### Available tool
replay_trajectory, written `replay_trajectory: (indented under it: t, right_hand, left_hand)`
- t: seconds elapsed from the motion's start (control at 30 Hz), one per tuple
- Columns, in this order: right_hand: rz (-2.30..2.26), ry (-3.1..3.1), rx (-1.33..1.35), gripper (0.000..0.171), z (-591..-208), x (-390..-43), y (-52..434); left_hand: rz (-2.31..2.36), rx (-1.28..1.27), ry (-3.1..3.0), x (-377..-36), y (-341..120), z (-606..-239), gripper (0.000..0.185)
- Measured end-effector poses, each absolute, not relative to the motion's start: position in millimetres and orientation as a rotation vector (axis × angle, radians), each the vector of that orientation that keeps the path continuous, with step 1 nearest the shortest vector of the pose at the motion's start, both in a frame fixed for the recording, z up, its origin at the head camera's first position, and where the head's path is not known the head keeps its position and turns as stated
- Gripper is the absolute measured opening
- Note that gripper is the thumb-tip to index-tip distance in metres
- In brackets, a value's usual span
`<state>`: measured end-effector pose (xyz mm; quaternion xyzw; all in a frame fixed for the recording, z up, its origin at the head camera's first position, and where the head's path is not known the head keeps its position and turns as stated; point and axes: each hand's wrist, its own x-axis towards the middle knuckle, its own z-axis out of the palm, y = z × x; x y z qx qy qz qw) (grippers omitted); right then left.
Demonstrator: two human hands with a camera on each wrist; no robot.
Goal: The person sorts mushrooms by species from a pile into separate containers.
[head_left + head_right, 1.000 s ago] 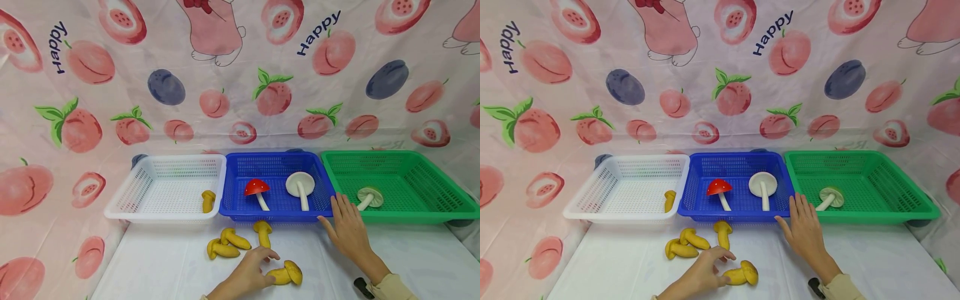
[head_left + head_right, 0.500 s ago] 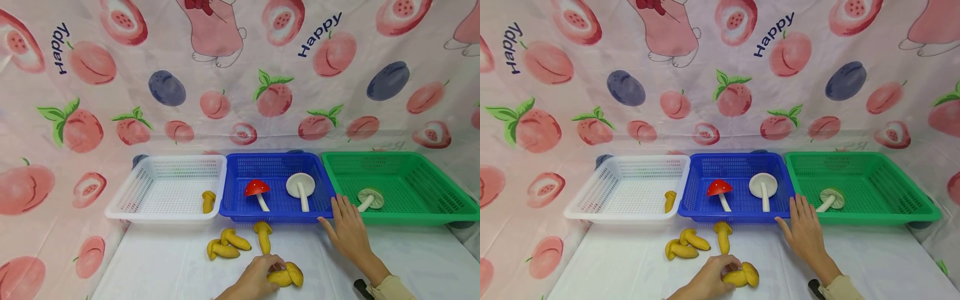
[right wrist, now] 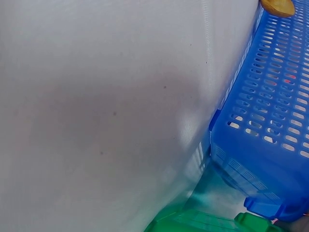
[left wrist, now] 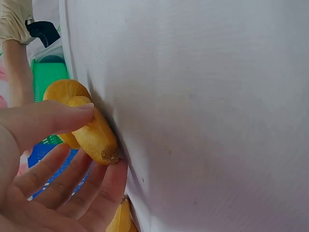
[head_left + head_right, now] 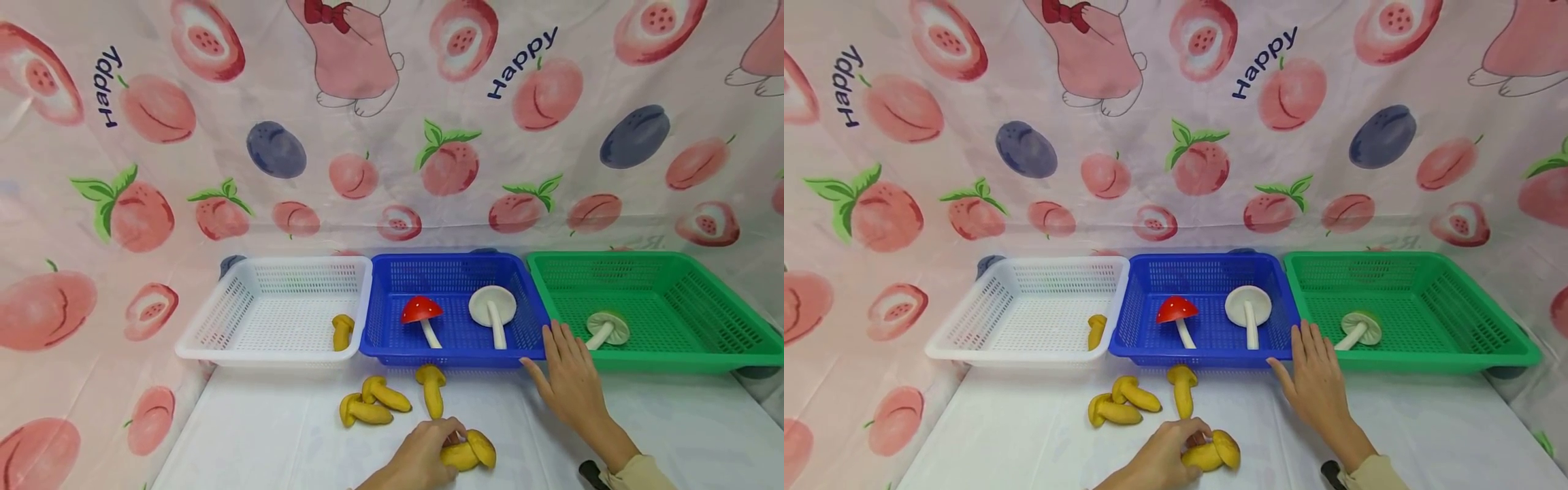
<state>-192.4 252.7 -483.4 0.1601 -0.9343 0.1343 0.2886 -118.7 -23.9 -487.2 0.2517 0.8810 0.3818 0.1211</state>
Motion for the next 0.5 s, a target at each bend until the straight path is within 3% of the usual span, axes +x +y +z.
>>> replay_trajectory:
  t: [0.5]
  right_hand:
    - [0.358,-2.489,0.422,0.072,-484.2,-192.5,253.3]
  left_hand:
    - [1.223,0.6,2.451,-123.1,-34.0,-472.4,0.04]
